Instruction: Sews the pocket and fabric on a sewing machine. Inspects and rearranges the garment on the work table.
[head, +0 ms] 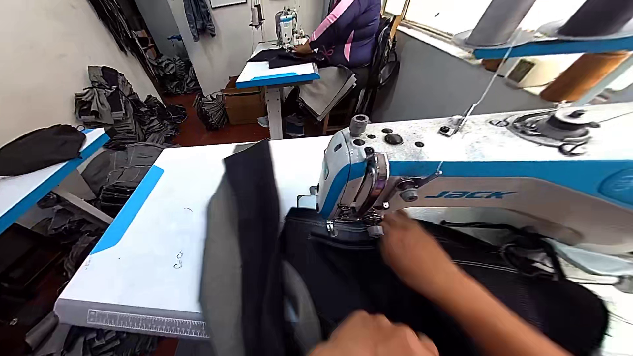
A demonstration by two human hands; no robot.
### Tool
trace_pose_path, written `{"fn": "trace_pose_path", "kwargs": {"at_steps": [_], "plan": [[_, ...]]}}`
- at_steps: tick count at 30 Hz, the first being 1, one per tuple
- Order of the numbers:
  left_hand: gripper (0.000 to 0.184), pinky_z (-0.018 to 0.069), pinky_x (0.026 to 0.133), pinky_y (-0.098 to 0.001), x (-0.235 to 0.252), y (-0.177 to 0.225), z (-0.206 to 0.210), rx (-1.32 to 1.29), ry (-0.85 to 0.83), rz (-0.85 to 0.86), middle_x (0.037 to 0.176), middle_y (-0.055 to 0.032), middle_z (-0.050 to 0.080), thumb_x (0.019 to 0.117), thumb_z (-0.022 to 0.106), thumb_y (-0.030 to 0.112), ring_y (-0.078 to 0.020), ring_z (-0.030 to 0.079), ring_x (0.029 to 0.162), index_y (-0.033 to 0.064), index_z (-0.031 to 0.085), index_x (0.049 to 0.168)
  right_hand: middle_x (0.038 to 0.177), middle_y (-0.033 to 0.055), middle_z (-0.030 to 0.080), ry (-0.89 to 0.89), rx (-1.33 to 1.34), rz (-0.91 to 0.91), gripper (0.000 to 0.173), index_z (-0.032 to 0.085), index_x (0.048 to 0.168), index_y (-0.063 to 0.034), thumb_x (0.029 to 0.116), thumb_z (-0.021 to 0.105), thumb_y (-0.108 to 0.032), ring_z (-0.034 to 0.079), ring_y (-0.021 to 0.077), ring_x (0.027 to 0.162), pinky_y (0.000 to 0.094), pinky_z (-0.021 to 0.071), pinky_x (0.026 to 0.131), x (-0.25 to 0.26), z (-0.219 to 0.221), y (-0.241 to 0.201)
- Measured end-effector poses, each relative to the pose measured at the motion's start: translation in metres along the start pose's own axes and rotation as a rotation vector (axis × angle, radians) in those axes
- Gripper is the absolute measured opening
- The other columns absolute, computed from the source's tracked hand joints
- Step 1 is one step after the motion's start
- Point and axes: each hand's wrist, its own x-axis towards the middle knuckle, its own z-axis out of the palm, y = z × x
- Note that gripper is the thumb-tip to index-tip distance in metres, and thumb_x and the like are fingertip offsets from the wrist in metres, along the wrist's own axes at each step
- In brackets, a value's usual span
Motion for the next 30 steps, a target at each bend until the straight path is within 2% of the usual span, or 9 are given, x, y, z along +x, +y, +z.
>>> {"fn": "trace_pose_path", "kwargs": {"at_steps": [2, 4, 5, 7, 12, 17, 21, 24, 30], "plan": [[0.017, 0.0591, 0.060, -0.0431, 0.013, -0.039, -0.008, 0.242, 0.216, -0.025, 0.079, -0.0113, 0.071, 0.0957, 0.062, 0.015, -0.0272, 0.073, 0.074, 0.0032, 0.072, 0.089, 0.134, 0.0184, 0.066, 0.076, 0.145, 0.065, 0.033, 0.069, 0.122, 0.0022, 0.0986, 0.047, -0.007, 0.057, 0.0379, 0.134, 0.0606, 0.0415, 0.113, -0.030, 0.033, -0.008], [0.029, 0.0575, 0.089, -0.0521, 0.005, -0.088, 0.008, 0.357, 0.203, -0.102, 0.112, -0.0147, 0.073, 0.0978, 0.064, 0.026, -0.0345, 0.070, 0.109, 0.0046, 0.072, 0.115, 0.141, 0.0128, 0.064, 0.128, 0.078, 0.058, 0.039, 0.070, 0.125, -0.0044, 0.1030, 0.046, -0.027, 0.055, 0.0343, 0.138, 0.0615, 0.0409, 0.113, -0.056, 0.045, 0.009], [0.045, 0.0430, 0.109, -0.0612, -0.007, -0.103, 0.023, 0.316, 0.111, -0.159, 0.141, -0.0172, 0.062, 0.1044, 0.053, 0.035, -0.0405, 0.054, 0.135, 0.0063, 0.061, 0.138, 0.142, 0.0139, 0.063, 0.105, 0.065, 0.059, 0.041, 0.069, 0.126, -0.0043, 0.1036, 0.047, -0.031, 0.054, 0.0358, 0.138, 0.0628, 0.0408, 0.113, -0.066, 0.040, 0.026], [0.061, 0.0287, 0.116, -0.0681, -0.019, -0.108, 0.054, 0.271, 0.129, -0.194, 0.161, -0.0117, 0.043, 0.1057, 0.037, 0.053, -0.0404, 0.036, 0.149, 0.0164, 0.047, 0.154, 0.141, 0.0110, 0.064, 0.071, 0.065, 0.028, 0.044, 0.069, 0.126, -0.0072, 0.1040, 0.045, -0.036, 0.055, 0.0328, 0.137, 0.0584, 0.0425, 0.113, -0.074, 0.026, 0.065], [0.077, 0.0318, 0.108, -0.0750, 0.015, -0.055, 0.080, 0.370, 0.200, -0.401, 0.158, -0.0204, 0.044, 0.1001, 0.038, 0.063, -0.0497, 0.040, 0.144, 0.0075, 0.046, 0.154, 0.136, 0.0109, 0.067, -0.044, 0.073, -0.188, 0.039, 0.069, 0.127, -0.0041, 0.1034, 0.046, -0.026, 0.061, 0.0320, 0.130, 0.0524, 0.0461, 0.111, -0.017, 0.011, 0.120], [0.098, 0.0385, 0.101, -0.0747, -0.002, -0.056, 0.055, 0.427, 0.098, -0.494, 0.154, -0.0245, 0.047, 0.0898, 0.037, 0.080, -0.0539, 0.044, 0.139, 0.0046, 0.050, 0.150, 0.085, 0.0182, 0.071, -0.067, -0.065, -0.276, 0.010, 0.073, 0.098, 0.0011, 0.0913, 0.065, -0.001, 0.073, 0.0375, 0.081, 0.0566, 0.0574, 0.072, 0.019, -0.006, 0.050], [0.077, 0.0428, 0.096, -0.0736, -0.007, -0.080, 0.059, 0.471, 0.418, -0.382, 0.118, -0.0139, 0.073, 0.0928, 0.039, 0.075, -0.0415, 0.067, 0.115, 0.0104, 0.074, 0.116, 0.102, 0.0030, 0.075, -0.003, 0.215, -0.239, 0.029, 0.076, 0.109, -0.0114, 0.1000, 0.056, -0.031, 0.072, 0.0198, 0.097, 0.0400, 0.0585, 0.088, 0.006, 0.022, 0.006], [0.085, 0.0375, 0.101, -0.0774, -0.011, -0.090, 0.074, 0.427, 0.434, -0.364, 0.138, -0.0189, 0.063, 0.0917, 0.043, 0.074, -0.0462, 0.056, 0.131, 0.0049, 0.064, 0.136, 0.107, 0.0032, 0.073, -0.030, 0.323, -0.130, 0.035, 0.076, 0.114, -0.0162, 0.0973, 0.060, -0.042, 0.067, 0.0229, 0.106, 0.0499, 0.0538, 0.093, 0.002, 0.039, 0.005], [0.084, 0.0415, 0.106, -0.0677, -0.014, -0.088, 0.078, 0.399, 0.426, -0.348, 0.140, -0.0236, 0.061, 0.0927, 0.043, 0.072, -0.0481, 0.055, 0.132, -0.0015, 0.066, 0.128, 0.102, -0.0037, 0.075, -0.229, 0.429, 0.108, 0.031, 0.079, 0.103, -0.0225, 0.0973, 0.062, -0.047, 0.067, 0.0167, 0.107, 0.0557, 0.0442, 0.101, 0.012, 0.036, -0.006]]}}
